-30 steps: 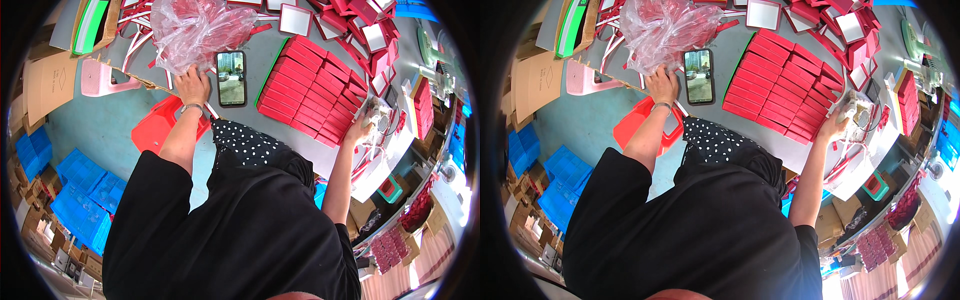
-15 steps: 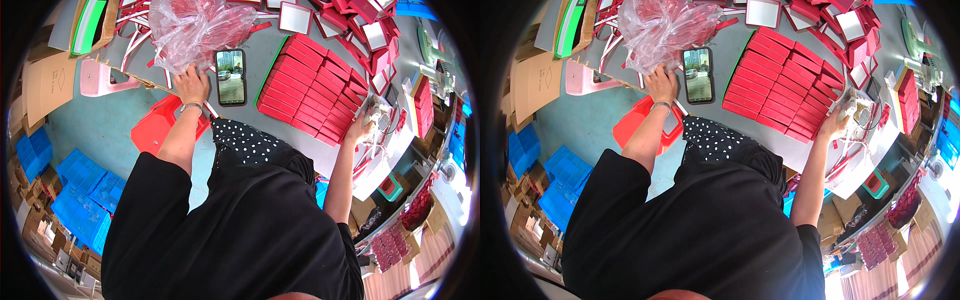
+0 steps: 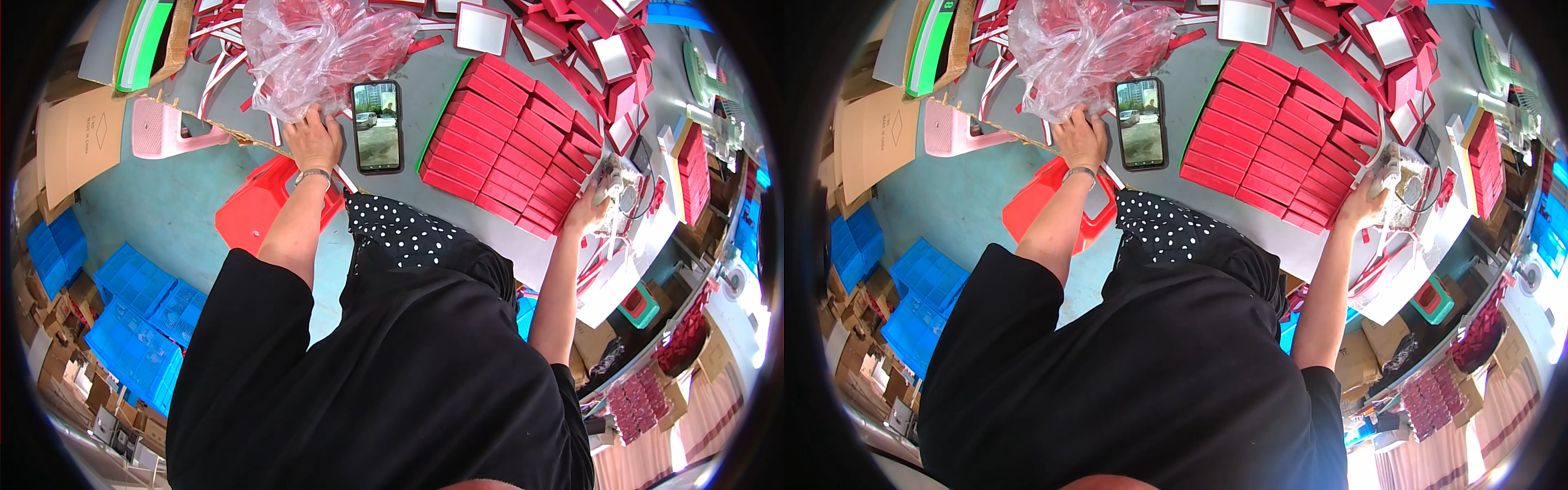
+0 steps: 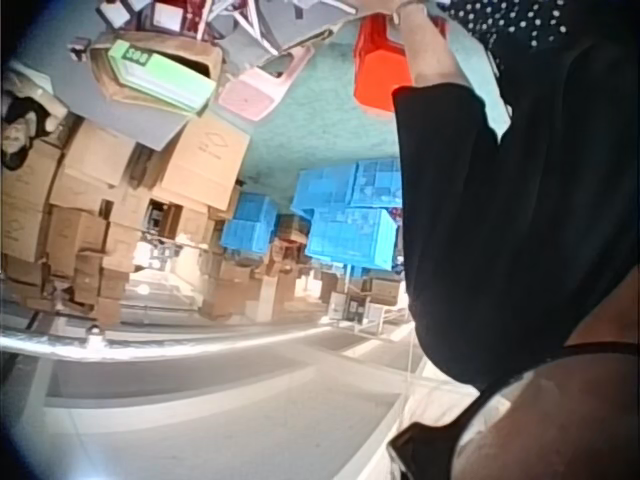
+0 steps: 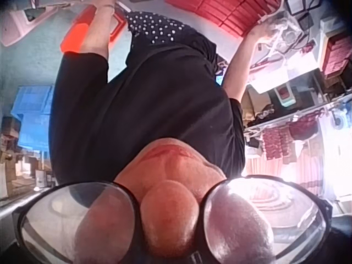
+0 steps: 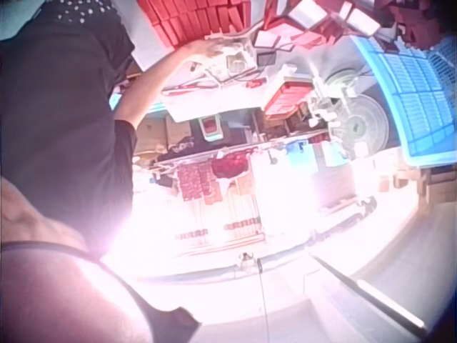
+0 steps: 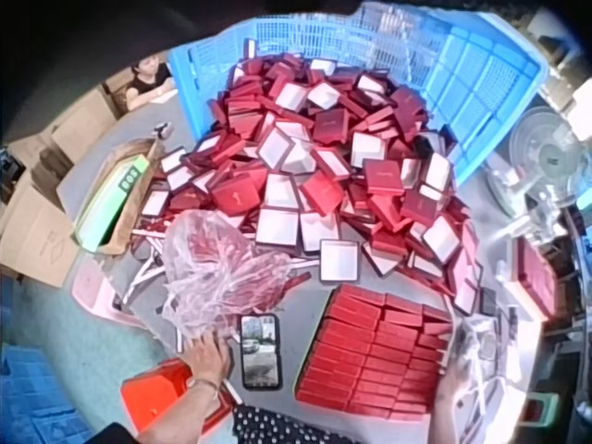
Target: Applying glue and assembling small decorative gift boxes.
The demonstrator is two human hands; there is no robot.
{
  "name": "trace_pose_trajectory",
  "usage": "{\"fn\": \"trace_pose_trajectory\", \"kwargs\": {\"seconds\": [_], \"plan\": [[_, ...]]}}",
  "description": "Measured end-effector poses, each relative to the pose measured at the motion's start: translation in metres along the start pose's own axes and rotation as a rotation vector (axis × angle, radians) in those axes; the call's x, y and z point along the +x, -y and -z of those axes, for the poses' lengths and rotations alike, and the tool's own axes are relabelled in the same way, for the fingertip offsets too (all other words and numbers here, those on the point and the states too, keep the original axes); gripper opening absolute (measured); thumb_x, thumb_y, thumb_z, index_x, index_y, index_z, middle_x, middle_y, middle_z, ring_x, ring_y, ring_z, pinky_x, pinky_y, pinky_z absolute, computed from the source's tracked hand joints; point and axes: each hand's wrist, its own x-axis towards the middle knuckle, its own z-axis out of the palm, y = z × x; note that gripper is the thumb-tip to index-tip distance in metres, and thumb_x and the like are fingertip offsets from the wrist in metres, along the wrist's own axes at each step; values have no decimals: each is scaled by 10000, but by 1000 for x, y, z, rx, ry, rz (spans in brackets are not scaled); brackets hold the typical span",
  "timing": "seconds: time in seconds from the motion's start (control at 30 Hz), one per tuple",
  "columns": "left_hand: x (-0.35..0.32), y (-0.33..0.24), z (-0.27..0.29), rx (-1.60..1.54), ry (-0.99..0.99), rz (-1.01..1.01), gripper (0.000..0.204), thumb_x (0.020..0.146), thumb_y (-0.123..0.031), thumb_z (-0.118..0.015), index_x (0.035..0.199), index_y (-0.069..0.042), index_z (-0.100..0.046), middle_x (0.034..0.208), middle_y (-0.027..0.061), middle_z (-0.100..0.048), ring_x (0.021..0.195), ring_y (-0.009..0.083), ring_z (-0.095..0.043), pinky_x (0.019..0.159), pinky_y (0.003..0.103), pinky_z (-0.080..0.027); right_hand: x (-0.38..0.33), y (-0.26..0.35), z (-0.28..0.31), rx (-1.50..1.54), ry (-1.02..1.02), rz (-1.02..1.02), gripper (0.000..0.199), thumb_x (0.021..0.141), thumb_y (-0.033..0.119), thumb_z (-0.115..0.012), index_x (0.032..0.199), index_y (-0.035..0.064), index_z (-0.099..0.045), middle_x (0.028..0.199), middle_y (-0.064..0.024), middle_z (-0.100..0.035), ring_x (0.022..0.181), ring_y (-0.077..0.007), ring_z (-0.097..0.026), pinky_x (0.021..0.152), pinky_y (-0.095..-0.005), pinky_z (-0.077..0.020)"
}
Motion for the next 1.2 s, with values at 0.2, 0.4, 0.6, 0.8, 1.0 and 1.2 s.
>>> {"fn": "trace_pose_trajectory", "kwargs": {"seconds": [0.2,0.4,0.6,0.8,1.0,1.2], "plan": [[0,-2,1,-11,2,10,287,792,-260,-562,1023,-89,-559,1052,160,-561,1024,356,-465,871,465,-356,-5,13,3,-49,-9,-13,506,835,404,-598,1186,40,-569,991,-153,-634,779,-240,-634,731,-344,-494],[1,-3,2,-10,20,23,289,792,-253,-561,1026,-84,-557,1057,169,-564,1039,363,-460,888,463,-351,-6,14,2,-103,-58,56,435,840,390,-604,1108,47,-586,748,-99,-660,653,-188,-635,651,-326,-489],[0,-2,0,-14,-4,3,290,790,-251,-562,1026,-82,-560,1037,168,-569,1028,363,-464,888,461,-351,-3,6,2,-100,-54,14,444,836,406,-602,1087,41,-591,749,-100,-662,651,-203,-634,672,-352,-486],[1,-2,2,-5,-17,-9,290,791,-249,-564,1028,-84,-559,1013,166,-574,1016,357,-473,875,461,-356,-4,7,1,-48,-49,18,438,836,405,-599,1075,38,-591,748,-108,-656,665,-207,-632,669,-355,-483],[1,-3,2,0,-13,-9,290,790,-249,-566,1029,-85,-557,1016,170,-578,1007,358,-477,868,461,-358,-5,8,2,-55,-65,90,443,836,404,-600,1088,40,-591,747,-104,-653,657,-206,-624,667,-354,-481],[0,-2,2,-1,-12,-8,292,786,-249,-571,1026,-84,-555,1023,171,-576,1009,363,-475,869,461,-357,-8,14,3,-124,-72,61,446,835,403,-601,1093,40,-590,769,-113,-655,663,-208,-627,672,-353,-482]]}}
